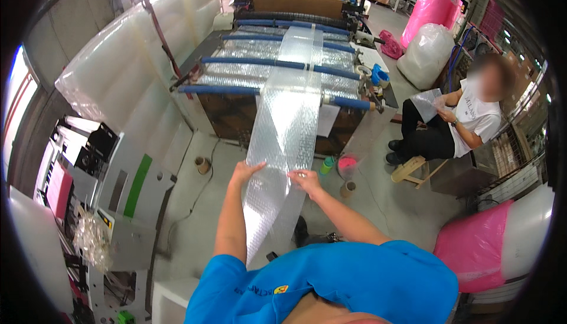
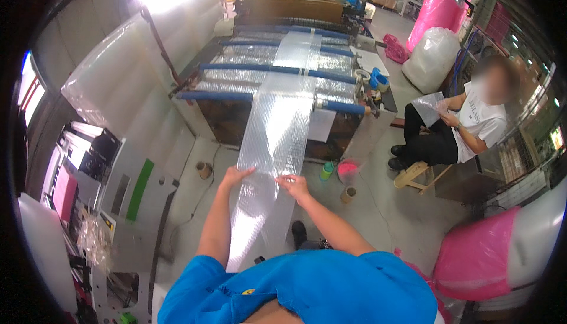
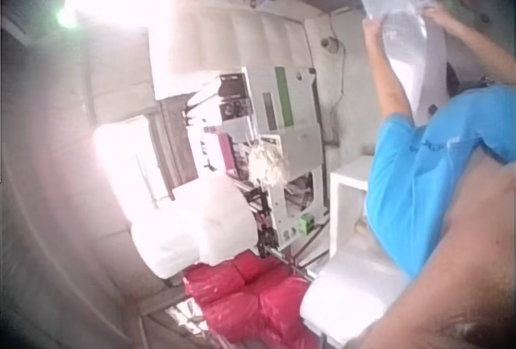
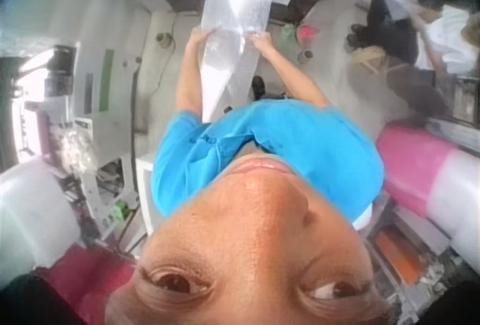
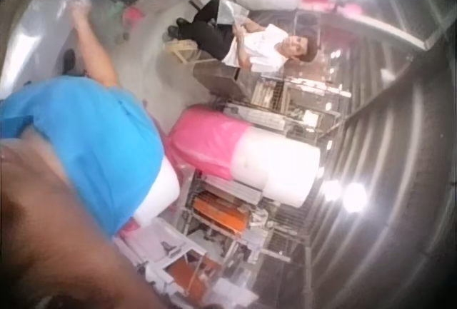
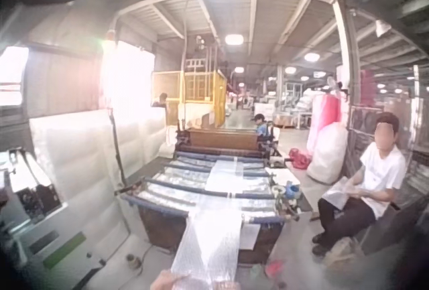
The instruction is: The person stands at a conveyor machine and handles a sheet of bubble wrap, pulling it from the roll and smoothing it onto the rollers. The person uses both hands to guide the material through the machinery while another person sits nearby.
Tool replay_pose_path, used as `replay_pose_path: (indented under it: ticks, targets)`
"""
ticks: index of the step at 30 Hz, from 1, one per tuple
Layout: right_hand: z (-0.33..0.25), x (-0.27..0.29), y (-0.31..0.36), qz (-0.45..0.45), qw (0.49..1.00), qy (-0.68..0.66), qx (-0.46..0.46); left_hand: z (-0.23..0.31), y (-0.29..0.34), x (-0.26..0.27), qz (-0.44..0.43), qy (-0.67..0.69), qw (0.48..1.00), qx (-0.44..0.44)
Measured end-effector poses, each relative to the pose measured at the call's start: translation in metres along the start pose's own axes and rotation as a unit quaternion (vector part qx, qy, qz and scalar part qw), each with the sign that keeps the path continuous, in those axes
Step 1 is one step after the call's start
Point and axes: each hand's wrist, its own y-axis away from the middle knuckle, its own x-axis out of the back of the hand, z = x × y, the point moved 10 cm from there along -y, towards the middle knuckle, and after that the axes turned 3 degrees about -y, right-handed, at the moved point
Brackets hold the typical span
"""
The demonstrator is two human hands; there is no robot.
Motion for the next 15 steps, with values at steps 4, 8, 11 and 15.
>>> replay_pose_path:
  ticks: [4, 8, 11, 15]
  targets:
    - [-0.006, -0.010, 0.024, -0.006, 0.999, 0.029, -0.014, -0.021, 0.026, -0.001, -0.006, -0.018, 1.000, 0.014]
    - [-0.002, -0.008, 0.034, 0.027, 0.998, 0.014, -0.061, -0.026, 0.050, -0.010, -0.020, 0.036, 0.999, -0.016]
    - [-0.015, -0.015, 0.050, 0.045, 0.997, 0.024, -0.061, -0.021, 0.069, 0.010, 0.050, -0.005, 0.998, -0.030]
    - [-0.014, -0.026, 0.056, 0.049, 0.997, 0.008, -0.062, -0.053, 0.092, 0.017, 0.107, -0.015, 0.994, 0.010]
